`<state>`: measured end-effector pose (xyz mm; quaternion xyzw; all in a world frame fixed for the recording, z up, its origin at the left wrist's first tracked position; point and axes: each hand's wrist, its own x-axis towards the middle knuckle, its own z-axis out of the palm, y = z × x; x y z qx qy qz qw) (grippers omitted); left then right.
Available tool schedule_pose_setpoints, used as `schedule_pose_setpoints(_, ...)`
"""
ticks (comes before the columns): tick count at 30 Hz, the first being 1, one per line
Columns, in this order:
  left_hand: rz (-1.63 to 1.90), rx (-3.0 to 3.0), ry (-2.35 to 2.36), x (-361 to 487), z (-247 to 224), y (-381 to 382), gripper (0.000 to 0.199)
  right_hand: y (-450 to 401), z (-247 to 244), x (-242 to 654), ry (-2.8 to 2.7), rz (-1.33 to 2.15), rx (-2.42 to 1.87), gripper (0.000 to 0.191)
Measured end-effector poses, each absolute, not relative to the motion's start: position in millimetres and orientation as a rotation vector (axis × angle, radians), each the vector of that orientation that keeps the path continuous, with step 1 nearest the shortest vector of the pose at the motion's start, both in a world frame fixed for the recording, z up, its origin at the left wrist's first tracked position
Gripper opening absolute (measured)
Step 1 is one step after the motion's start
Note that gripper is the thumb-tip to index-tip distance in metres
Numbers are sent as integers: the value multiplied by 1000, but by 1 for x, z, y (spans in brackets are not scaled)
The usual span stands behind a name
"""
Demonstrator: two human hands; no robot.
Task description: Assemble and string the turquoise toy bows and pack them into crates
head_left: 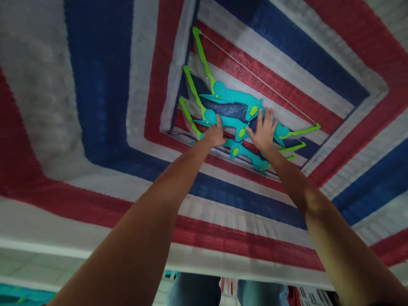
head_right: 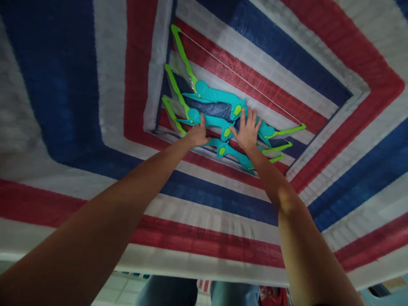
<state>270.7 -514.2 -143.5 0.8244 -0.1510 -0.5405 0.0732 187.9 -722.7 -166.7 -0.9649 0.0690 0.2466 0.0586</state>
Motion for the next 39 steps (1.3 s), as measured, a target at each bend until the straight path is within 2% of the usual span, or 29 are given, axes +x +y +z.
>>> schedule_pose_setpoints(5, -1745, 2388, -474, 292, -132, -511, 95, -710, -165, 164, 52, 1094, -2771, 90)
schedule_pose_setpoints(8, -1595, 2351, -501, 325, -102, -500, 73, -713, -154, 178, 120, 1267, -2756, 84)
schedule_pose_setpoints(11, -1035, 2242, -375, 354, -31, -475, 44, -714, -116, 191, 152, 1189, -2775, 71)
schedule_pose_setpoints(13, -650, 2078, -175, 351, 37, -449, 37, -713, -76, 191, 157, 1041, -2798, 57)
schedule_pose_setpoints(16, -254, 1850, 185, 292, 138, -408, 33, -712, -4, 184, 85, 926, -2832, 42)
schedule_pose_setpoints(18, -112, 1758, 486, 226, 180, -387, 34, -709, 42, 189, 38, 776, -2880, 47)
schedule_pose_setpoints(19, -59, 1730, 671, 190, 191, -378, 33, -703, 64, 195, 11, 596, -2889, 47)
schedule_pose_setpoints(21, 3, 1676, 1129, 116, 199, -360, 28, -677, 104, 211, -139, 182, -2780, 41)
schedule_pose_setpoints(23, 49, 1675, 1619, 47, 196, -341, 18, -627, 141, 220, -430, -10, -2563, 31)
schedule_pose_setpoints(25, 70, 1674, 1889, -11, 191, -322, 16, -558, 168, 218, -829, 108, -2360, 27)
schedule_pose_setpoints(27, 33, 1700, 2000, -51, 184, -306, 22, -480, 177, 204, -1267, 343, -2169, 28)
schedule_pose_setpoints(31, -15, 1699, 2040, -84, 164, -283, 41, -339, 152, 165, -1967, 670, -1847, 30)
schedule_pose_setpoints(35, -58, 1732, 2084, -83, 140, -257, 61, -251, 115, 142, -2132, 686, -1731, 36)
schedule_pose_setpoints(39, -204, 1705, 2049, -80, 126, -232, 68, -199, 96, 138, -2241, 716, -1670, 39)
